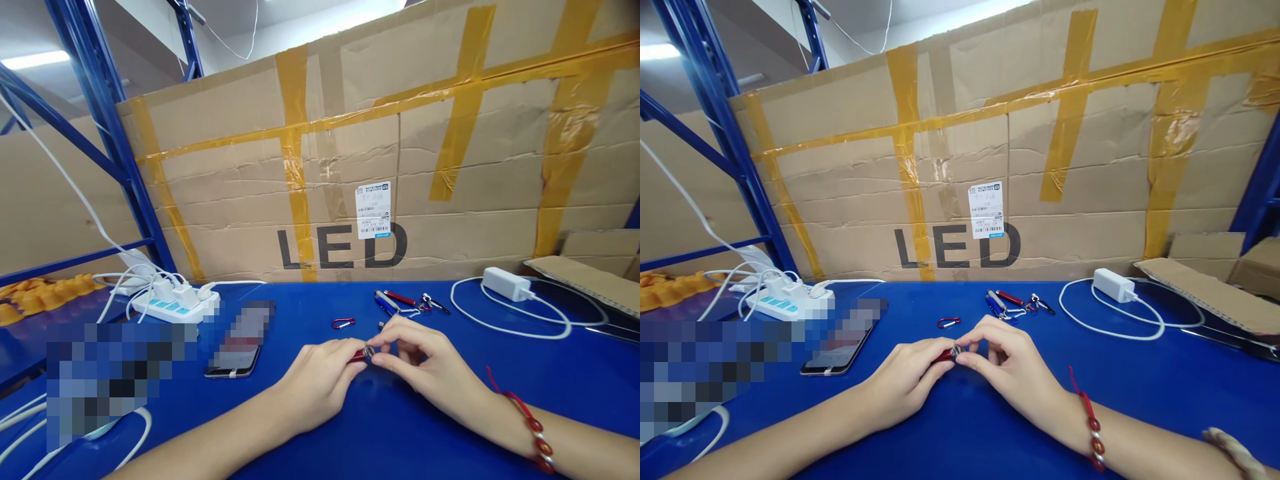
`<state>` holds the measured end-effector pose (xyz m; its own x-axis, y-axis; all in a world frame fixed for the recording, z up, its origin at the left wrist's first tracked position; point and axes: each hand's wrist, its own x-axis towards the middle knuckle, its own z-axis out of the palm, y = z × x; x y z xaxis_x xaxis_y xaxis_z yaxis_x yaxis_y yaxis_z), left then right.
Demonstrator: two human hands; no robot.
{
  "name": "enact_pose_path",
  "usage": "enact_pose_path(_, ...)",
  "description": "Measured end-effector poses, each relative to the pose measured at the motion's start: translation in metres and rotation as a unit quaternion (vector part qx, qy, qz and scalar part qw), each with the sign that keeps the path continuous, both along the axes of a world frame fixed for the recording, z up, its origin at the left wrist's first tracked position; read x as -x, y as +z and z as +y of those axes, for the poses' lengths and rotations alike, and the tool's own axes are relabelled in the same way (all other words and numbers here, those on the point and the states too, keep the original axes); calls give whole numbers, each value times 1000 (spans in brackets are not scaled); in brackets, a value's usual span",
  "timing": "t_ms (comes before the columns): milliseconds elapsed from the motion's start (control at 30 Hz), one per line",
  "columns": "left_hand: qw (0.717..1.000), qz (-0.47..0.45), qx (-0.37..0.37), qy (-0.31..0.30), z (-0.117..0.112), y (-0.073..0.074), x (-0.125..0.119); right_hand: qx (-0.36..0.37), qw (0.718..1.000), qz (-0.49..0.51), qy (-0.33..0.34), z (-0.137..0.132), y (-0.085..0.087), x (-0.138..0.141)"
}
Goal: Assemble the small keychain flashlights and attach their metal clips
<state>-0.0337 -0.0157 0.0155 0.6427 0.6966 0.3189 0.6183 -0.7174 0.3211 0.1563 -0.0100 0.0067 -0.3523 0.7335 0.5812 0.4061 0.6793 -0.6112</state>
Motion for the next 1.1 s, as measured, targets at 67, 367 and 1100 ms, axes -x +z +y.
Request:
enact_pose_path(67, 1000, 6, -5, 4, 0, 0, 0, -3, 1000, 3, 0, 0, 0, 0)
enact_pose_path(367, 1000, 9, -11, -1, 0, 3, -1, -7, 1000, 8, 2, 1, 0, 0)
enact_pose_path(1100, 998, -45, 18, -39, 4, -2, -1, 8, 1000, 1, -21, -2, 1, 1)
